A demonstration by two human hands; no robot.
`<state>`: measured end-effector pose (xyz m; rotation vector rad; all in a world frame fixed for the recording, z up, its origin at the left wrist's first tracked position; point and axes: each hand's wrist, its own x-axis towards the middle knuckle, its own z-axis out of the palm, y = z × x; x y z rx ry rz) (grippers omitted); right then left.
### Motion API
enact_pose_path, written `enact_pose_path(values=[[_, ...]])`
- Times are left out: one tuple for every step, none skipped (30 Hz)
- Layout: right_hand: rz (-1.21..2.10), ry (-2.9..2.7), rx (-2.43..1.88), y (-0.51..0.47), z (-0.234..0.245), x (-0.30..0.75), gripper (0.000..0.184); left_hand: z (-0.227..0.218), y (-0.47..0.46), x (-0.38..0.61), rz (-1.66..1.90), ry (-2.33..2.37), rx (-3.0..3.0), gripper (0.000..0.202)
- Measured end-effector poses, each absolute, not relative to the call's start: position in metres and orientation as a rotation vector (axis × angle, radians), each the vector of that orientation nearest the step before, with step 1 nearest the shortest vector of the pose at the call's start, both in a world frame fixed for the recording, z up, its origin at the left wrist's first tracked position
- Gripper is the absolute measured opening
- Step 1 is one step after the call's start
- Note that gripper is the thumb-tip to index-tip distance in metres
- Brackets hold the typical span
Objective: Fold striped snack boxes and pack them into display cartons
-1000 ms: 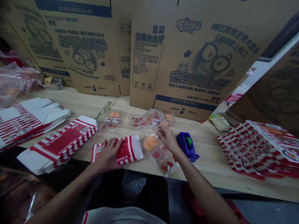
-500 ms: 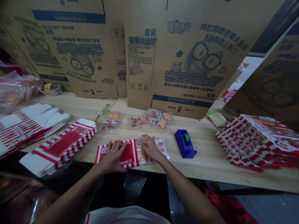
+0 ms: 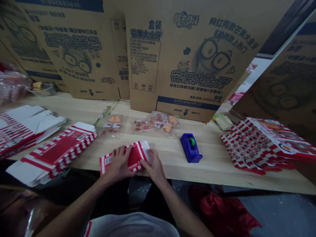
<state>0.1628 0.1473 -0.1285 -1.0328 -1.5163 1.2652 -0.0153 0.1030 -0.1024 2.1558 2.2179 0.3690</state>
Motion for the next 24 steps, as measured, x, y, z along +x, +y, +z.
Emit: enact_pose_path(values=[[1.175,-1.436,-1.050,0.142,-0.127,0.159,0.047,-0.097,0.100,-0.013,0.448,2.315,2.073,0.114],[1.127,-1.355,-1.057,0.137,-0.125,0.157,0.046,-0.093,0.097,-0.011,0.527,2.393,1.990,0.116],[1.140,-1.288,-1.049,0.133,-0.124,0.155,0.046,-0.091,0.092,-0.009,0.607,2.442,1.917,0.119],[1.199,-1.230,-1.029,0.130,-0.124,0.155,0.047,-0.089,0.087,-0.008,0.684,2.450,1.862,0.120],[1.271,-1.179,-1.008,0.127,-0.124,0.155,0.047,-0.090,0.082,-0.006,0.768,2.417,1.822,0.117],[1.339,-1.135,-0.992,0.125,-0.124,0.155,0.045,-0.093,0.076,-0.005,0.862,2.346,1.785,0.109],[1.394,-1.100,-0.982,0.123,-0.124,0.156,0.043,-0.096,0.071,-0.005,0.968,2.241,1.738,0.098],[1.444,-1.078,-0.972,0.121,-0.124,0.158,0.041,-0.101,0.066,-0.005,1.080,2.106,1.673,0.086],[1.498,-1.066,-0.956,0.119,-0.124,0.161,0.040,-0.106,0.061,-0.005,1.187,1.946,1.582,0.076],[1.556,-1.064,-0.936,0.117,-0.123,0.164,0.041,-0.111,0.056,-0.006,1.277,1.771,1.470,0.069],[1.611,-1.071,-0.922,0.115,-0.123,0.168,0.043,-0.116,0.051,-0.007,1.343,1.601,1.346,0.066],[1.649,-1.085,-0.917,0.113,-0.124,0.173,0.046,-0.119,0.047,-0.008,1.382,1.451,1.227,0.065],[1.668,-1.106,-0.923,0.111,-0.125,0.178,0.049,-0.122,0.043,-0.008,1.400,1.332,1.120,0.066],[1.676,-1.136,-0.934,0.108,-0.128,0.182,0.052,-0.125,0.038,-0.008,1.402,1.247,1.029,0.068],[1.675,-1.175,-0.947,0.105,-0.131,0.187,0.053,-0.127,0.034,-0.007,1.391,1.190,0.957,0.071],[1.663,-1.223,-0.960,0.103,-0.135,0.191,0.052,-0.129,0.031,-0.007,1.369,1.147,0.905,0.073],[1.643,-1.280,-0.972,0.101,-0.139,0.195,0.049,-0.131,0.028,-0.007,1.340,1.112,0.871,0.073],[1.613,-1.344,-0.987,0.100,-0.143,0.198,0.043,-0.132,0.026,-0.007,1.307,1.087,0.858,0.071],[1.573,-1.414,-1.003,0.099,-0.147,0.200,0.035,-0.134,0.025,-0.008,1.277,1.083,0.874,0.066],[1.523,-1.481,-1.018,0.099,-0.149,0.202,0.027,-0.136,0.025,-0.009,1.258,1.106,0.924,0.056],[1.469,-1.542,-1.030,0.100,-0.151,0.203,0.019,-0.137,0.027,-0.010,1.254,1.156,1.002,0.043],[1.422,-1.585,-1.037,0.102,-0.151,0.203,0.015,-0.138,0.029,-0.011,1.261,1.221,1.092,0.031],[1.380,-1.597,-1.044,0.104,-0.150,0.201,0.016,-0.139,0.032,-0.012,1.278,1.283,1.175,0.021],[1.357,-1.578,-1.051,0.106,-0.149,0.199,0.018,-0.140,0.035,-0.013,1.304,1.326,1.230,0.016]])
